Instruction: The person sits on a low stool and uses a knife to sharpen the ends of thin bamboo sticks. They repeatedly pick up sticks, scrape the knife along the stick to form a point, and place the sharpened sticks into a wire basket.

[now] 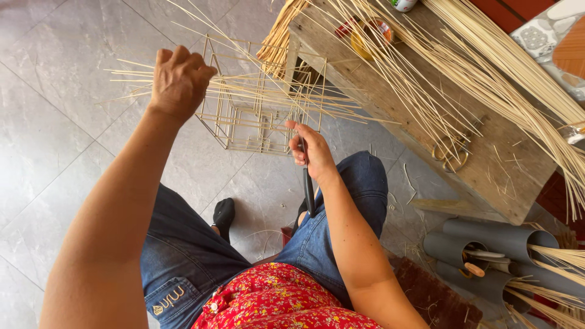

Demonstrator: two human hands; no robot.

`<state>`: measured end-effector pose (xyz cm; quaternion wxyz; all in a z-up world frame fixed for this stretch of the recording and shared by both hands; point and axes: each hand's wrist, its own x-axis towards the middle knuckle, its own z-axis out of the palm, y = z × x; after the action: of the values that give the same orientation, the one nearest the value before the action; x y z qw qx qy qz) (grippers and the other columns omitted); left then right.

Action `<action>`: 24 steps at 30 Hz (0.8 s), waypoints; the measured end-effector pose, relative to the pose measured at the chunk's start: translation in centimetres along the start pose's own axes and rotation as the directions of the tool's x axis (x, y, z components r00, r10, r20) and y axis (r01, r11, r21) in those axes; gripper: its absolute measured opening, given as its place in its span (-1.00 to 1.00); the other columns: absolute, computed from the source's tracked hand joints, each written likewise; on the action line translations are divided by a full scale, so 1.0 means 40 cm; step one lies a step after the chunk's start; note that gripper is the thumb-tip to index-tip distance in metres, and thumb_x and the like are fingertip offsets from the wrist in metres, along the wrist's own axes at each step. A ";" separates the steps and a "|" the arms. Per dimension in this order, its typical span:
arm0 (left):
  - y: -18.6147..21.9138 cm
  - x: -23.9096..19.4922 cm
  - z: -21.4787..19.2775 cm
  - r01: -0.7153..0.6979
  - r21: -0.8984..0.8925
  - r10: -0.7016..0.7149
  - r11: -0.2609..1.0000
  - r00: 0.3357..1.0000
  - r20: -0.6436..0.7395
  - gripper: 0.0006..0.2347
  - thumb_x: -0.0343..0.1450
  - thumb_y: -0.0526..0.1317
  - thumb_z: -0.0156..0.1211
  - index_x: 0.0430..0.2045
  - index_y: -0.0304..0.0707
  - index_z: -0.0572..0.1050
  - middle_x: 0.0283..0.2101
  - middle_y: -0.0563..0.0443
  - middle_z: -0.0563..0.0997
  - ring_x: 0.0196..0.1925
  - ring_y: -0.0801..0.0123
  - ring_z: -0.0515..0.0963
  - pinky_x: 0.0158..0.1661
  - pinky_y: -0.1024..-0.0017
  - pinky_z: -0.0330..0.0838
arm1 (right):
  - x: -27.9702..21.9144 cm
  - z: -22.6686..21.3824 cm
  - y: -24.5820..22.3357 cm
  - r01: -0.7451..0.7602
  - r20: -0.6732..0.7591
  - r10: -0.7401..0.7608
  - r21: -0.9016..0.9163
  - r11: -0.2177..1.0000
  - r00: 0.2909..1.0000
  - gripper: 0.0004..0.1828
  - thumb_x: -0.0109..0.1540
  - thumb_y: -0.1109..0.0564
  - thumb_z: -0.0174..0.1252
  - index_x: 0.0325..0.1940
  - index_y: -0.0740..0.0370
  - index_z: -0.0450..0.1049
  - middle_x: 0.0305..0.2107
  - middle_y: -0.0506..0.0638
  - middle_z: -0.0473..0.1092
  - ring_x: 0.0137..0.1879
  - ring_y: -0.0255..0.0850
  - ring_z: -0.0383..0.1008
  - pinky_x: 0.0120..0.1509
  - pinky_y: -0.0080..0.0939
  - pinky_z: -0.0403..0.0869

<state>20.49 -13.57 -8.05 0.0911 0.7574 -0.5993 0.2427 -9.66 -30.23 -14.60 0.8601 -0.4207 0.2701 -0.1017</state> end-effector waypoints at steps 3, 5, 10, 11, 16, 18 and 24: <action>0.029 -0.030 -0.006 -0.002 0.009 0.001 1.000 0.999 0.047 -0.87 0.52 -0.26 0.22 -0.27 0.11 0.68 -0.18 0.20 0.67 -0.04 0.37 0.55 0.07 0.32 0.31 | -0.009 0.009 -0.006 0.042 0.036 -0.041 -0.012 0.999 0.999 -0.53 0.37 -0.10 0.08 0.22 0.26 0.46 -0.54 -0.13 0.39 -0.59 -0.44 0.18 -0.55 -0.38 0.15; 0.058 -0.049 -0.001 0.012 -0.018 -0.011 1.000 0.999 0.049 -0.87 0.50 -0.25 0.22 -0.28 0.12 0.69 -0.19 0.19 0.68 -0.05 0.35 0.55 0.06 0.30 0.32 | -0.011 0.018 -0.009 0.063 0.069 -0.062 -0.019 0.998 0.996 -0.55 0.38 -0.09 0.08 0.21 0.25 0.47 -0.55 -0.13 0.39 -0.58 -0.44 0.19 -0.55 -0.39 0.15; 0.102 -0.083 0.006 0.048 -0.082 -0.043 0.995 0.997 0.069 -0.87 0.48 -0.26 0.21 -0.23 0.07 0.69 -0.19 0.19 0.68 -0.04 0.34 0.57 0.10 0.27 0.33 | 0.006 0.039 -0.013 0.099 0.045 -0.097 -0.042 0.994 0.994 -0.50 0.37 -0.08 0.07 0.39 0.03 0.32 -0.49 -0.09 0.40 -0.58 -0.43 0.18 -0.52 -0.38 0.19; 0.108 -0.089 0.006 0.047 -0.087 -0.041 0.995 0.997 0.071 -0.87 0.48 -0.26 0.21 -0.23 0.07 0.68 -0.19 0.18 0.68 -0.04 0.34 0.57 0.10 0.26 0.33 | 0.015 0.042 -0.012 0.100 0.037 -0.098 -0.056 0.993 0.995 -0.47 0.36 -0.08 0.06 0.43 -0.04 0.28 -0.49 -0.08 0.41 -0.58 -0.43 0.17 -0.52 -0.39 0.20; 0.140 -0.113 -0.010 0.048 -0.096 -0.040 0.994 0.996 0.077 -0.85 0.47 -0.28 0.22 -0.18 0.05 0.68 -0.22 0.16 0.67 -0.10 0.35 0.59 0.11 0.26 0.33 | 0.095 0.045 -0.011 0.123 0.019 -0.122 -0.078 0.989 0.992 -0.41 0.37 -0.12 0.04 0.50 -0.11 0.19 -0.45 -0.05 0.42 -0.60 -0.43 0.15 -0.55 -0.40 0.15; 0.147 -0.127 -0.022 0.047 -0.113 -0.041 0.993 0.997 0.059 -0.86 0.46 -0.27 0.23 -0.19 0.02 0.68 -0.26 0.16 0.66 -0.09 0.34 0.60 0.08 0.26 0.34 | 0.133 0.036 -0.006 0.106 0.002 -0.106 -0.049 0.993 0.994 -0.41 0.36 -0.13 0.05 0.48 -0.11 0.20 -0.45 -0.04 0.42 -0.61 -0.43 0.16 -0.57 -0.39 0.13; 0.128 -0.175 -0.066 0.127 -0.136 -0.116 0.983 0.990 0.084 -0.90 0.46 -0.25 0.29 -0.22 0.03 0.69 -0.30 0.22 0.65 -0.18 0.37 0.60 -0.01 0.32 0.39 | 0.185 -0.010 0.017 0.056 -0.077 -0.053 0.034 0.998 0.996 -0.48 0.37 -0.15 0.07 0.37 0.02 0.30 -0.43 -0.01 0.44 -0.59 -0.40 0.16 -0.53 -0.35 0.16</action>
<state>13.77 -7.75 -9.88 0.1362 0.7930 -0.5705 0.1647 -3.73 -33.04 -18.14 0.8534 -0.4083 0.2892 -0.1460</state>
